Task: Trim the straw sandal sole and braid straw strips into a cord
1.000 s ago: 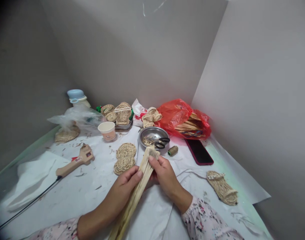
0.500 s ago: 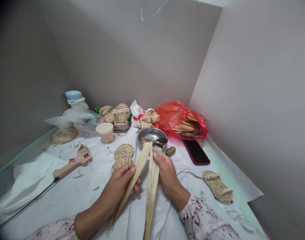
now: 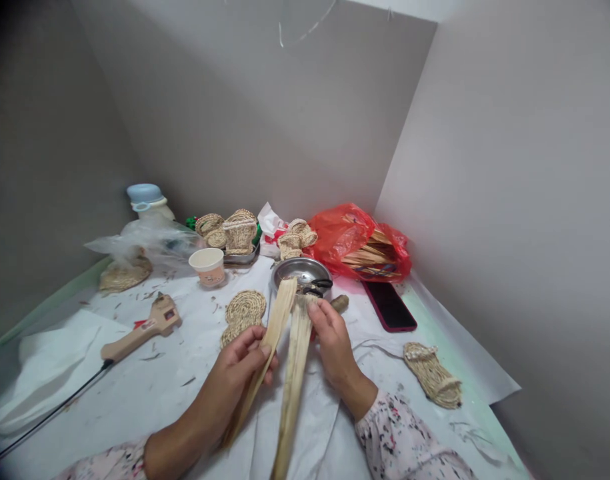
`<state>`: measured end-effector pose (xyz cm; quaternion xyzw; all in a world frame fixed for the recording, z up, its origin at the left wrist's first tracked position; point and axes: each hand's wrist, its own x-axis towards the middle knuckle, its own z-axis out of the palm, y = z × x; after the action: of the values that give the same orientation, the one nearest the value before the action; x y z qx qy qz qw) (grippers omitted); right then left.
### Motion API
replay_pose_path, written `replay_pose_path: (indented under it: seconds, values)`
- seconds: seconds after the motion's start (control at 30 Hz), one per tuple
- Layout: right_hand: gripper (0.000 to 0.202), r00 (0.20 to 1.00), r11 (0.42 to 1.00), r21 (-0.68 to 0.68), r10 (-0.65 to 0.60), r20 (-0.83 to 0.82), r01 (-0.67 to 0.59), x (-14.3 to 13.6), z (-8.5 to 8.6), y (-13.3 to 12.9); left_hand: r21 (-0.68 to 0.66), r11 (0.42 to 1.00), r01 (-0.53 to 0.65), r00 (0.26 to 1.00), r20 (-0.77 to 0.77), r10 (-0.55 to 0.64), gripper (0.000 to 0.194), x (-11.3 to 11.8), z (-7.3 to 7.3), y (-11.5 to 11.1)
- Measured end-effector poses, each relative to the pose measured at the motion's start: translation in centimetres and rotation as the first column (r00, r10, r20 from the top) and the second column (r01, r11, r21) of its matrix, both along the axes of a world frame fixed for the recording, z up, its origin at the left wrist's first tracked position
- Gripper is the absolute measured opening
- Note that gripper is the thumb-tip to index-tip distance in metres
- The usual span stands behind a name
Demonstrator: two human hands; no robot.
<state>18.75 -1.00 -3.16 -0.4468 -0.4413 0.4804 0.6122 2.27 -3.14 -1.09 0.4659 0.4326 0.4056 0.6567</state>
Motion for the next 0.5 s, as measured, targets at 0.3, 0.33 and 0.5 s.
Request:
replay_pose_path:
  seconds: [0.3, 0.33, 0.5]
  values:
    - [0.034, 0.955, 0.950, 0.257, -0.228, 0.191, 0.176, 0.0, 0.3, -0.3, 0.342, 0.937, 0.063, 0.925, -0.372, 0.074, 0.006, 0.2, -0.7, -0.5]
    - [0.032, 0.964, 0.962, 0.235, -0.188, 0.187, 0.142, -0.2, 0.3, -0.4, 0.349, 0.934, 0.076, 0.918, -0.390, 0.071, 0.006, 0.2, -0.7, -0.5]
    - [0.023, 0.983, 0.994, 0.091, -0.078, 0.164, 0.064, -0.7, 1.4, -0.3, 0.276, 0.961, 0.034, 0.952, -0.303, 0.053, 0.014, 0.7, 1.0, 0.1]
